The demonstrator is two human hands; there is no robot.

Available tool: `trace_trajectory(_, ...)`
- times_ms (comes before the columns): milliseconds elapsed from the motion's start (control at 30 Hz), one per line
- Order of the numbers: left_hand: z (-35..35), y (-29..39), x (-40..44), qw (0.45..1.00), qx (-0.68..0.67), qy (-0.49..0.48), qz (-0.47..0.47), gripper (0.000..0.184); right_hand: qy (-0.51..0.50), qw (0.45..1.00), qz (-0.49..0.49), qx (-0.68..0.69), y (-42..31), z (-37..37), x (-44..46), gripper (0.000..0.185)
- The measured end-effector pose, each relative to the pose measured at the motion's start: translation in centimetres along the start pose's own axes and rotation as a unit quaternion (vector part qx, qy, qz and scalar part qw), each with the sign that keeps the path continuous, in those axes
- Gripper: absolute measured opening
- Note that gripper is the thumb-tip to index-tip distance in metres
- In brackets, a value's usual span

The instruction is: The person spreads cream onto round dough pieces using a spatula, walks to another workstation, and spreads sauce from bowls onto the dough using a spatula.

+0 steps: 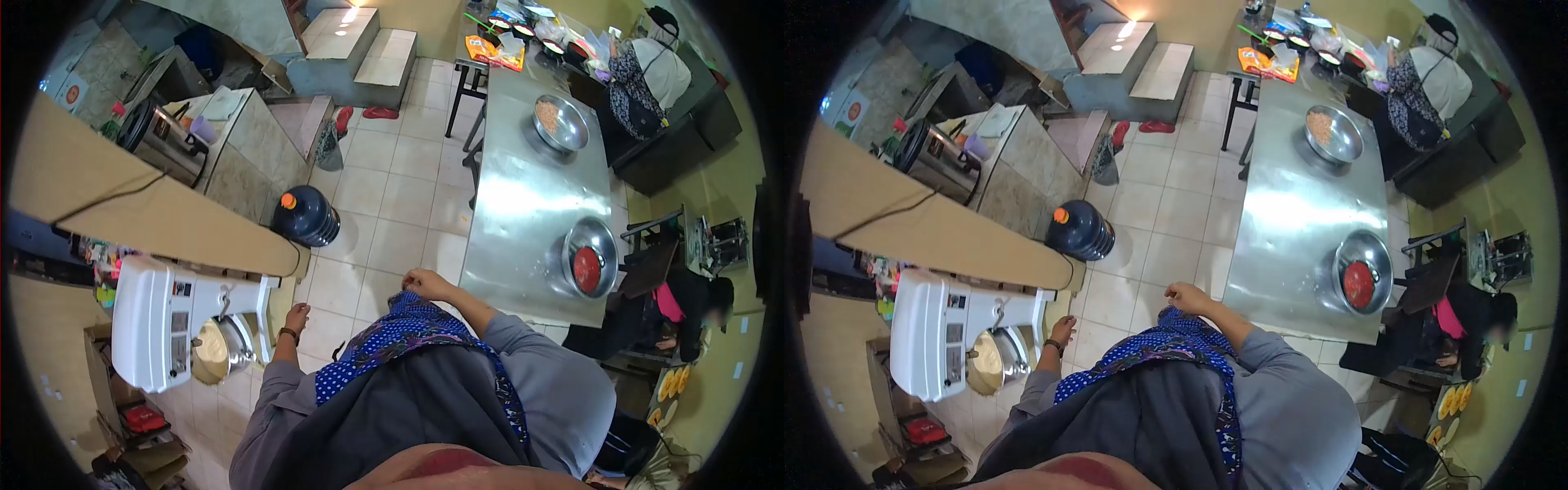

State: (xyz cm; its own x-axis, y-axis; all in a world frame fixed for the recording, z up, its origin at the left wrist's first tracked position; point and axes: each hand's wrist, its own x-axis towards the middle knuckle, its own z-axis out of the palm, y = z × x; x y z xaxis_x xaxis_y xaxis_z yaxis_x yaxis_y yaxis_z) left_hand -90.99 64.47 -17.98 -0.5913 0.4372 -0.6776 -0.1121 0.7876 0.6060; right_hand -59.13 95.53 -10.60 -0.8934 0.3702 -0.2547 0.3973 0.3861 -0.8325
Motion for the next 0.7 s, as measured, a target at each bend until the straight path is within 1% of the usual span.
trace_trajectory(33, -0.5, 1.5, 1.6, 1.000, 0.000, -0.001, 0.002, 0.044, 0.007, 1.000, -0.012, 0.012, 0.5, -1.1, 1.4, 0.024)
trace_trajectory(67, -1.0, 3.0, 3.2, 1.000, 0.003, -0.003, 0.003, 0.044, 0.013, 1.000, 0.018, 0.014, 1.2, -2.2, 3.0, 0.021)
trace_trajectory(100, -1.5, 4.0, 4.9, 1.000, 0.008, -0.004, 0.003, 0.044, 0.014, 1.000, 0.016, 0.015, 1.9, -3.5, 4.9, 0.021)
trace_trajectory(167, -2.2, 5.9, 7.5, 1.000, 0.029, -0.002, -0.007, 0.043, 0.038, 0.998, 0.051, 0.031, 3.4, -6.0, 8.6, 0.022)
trace_trajectory(233, -3.2, 6.9, 9.8, 0.998, 0.060, -0.026, -0.017, 0.043, 0.056, 0.995, 0.061, 0.053, 5.5, -7.9, 13.0, 0.021)
trace_trajectory(300, -4.3, 7.9, 11.7, 0.992, 0.117, -0.021, -0.045, 0.041, 0.086, 0.992, 0.069, 0.068, 7.4, -10.8, 18.7, 0.020)
trace_trajectory(333, -5.7, 8.1, 12.6, 0.944, 0.295, -0.085, 0.120, 0.040, 0.100, 0.991, 0.062, 0.056, 8.3, -12.1, 21.4, 0.020)
trace_trajectory(367, -6.9, 8.8, 13.7, 0.835, 0.451, -0.154, 0.274, 0.040, 0.100, 0.990, 0.066, 0.068, 8.1, -13.7, 23.5, 0.020)
trace_trajectory(400, -7.6, 13.3, 13.8, 0.831, 0.457, -0.158, 0.274, 0.040, 0.104, 0.991, 0.056, 0.066, 7.5, -16.0, 25.8, 0.020)
trace_trajectory(433, -7.4, 16.6, 16.2, 0.836, 0.451, -0.152, 0.274, 0.040, 0.111, 0.991, 0.047, 0.059, 6.5, -19.0, 28.2, 0.021)
trace_trajectory(467, -7.2, 19.5, 17.6, 0.841, 0.444, -0.151, 0.270, 0.040, 0.110, 0.990, 0.041, 0.079, 5.7, -21.4, 30.1, 0.017)
trace_trajectory(500, -6.5, 21.9, 19.3, 0.847, 0.434, -0.149, 0.268, 0.039, 0.113, 0.989, 0.050, 0.079, 5.5, -23.8, 32.2, 0.017)
trace_trajectory(567, -4.9, 25.2, 22.1, 0.862, 0.410, -0.147, 0.258, 0.039, 0.124, 0.992, 0.012, 0.028, 6.0, -28.1, 35.7, 0.015)
trace_trajectory(600, -4.1, 27.7, 23.6, 0.869, 0.399, -0.143, 0.255, 0.039, 0.126, 0.992, 0.018, 0.025, 6.4, -30.6, 37.1, 0.015)
trace_trajectory(667, -2.8, 32.1, 28.0, 0.879, 0.381, -0.135, 0.254, 0.038, 0.231, 0.973, 0.004, 0.009, 7.4, -35.7, 40.0, 0.014)
trace_trajectory(700, -2.0, 34.7, 30.5, 0.882, 0.373, -0.132, 0.255, 0.038, 0.239, 0.971, 0.011, 0.006, 8.4, -38.6, 41.3, 0.014)
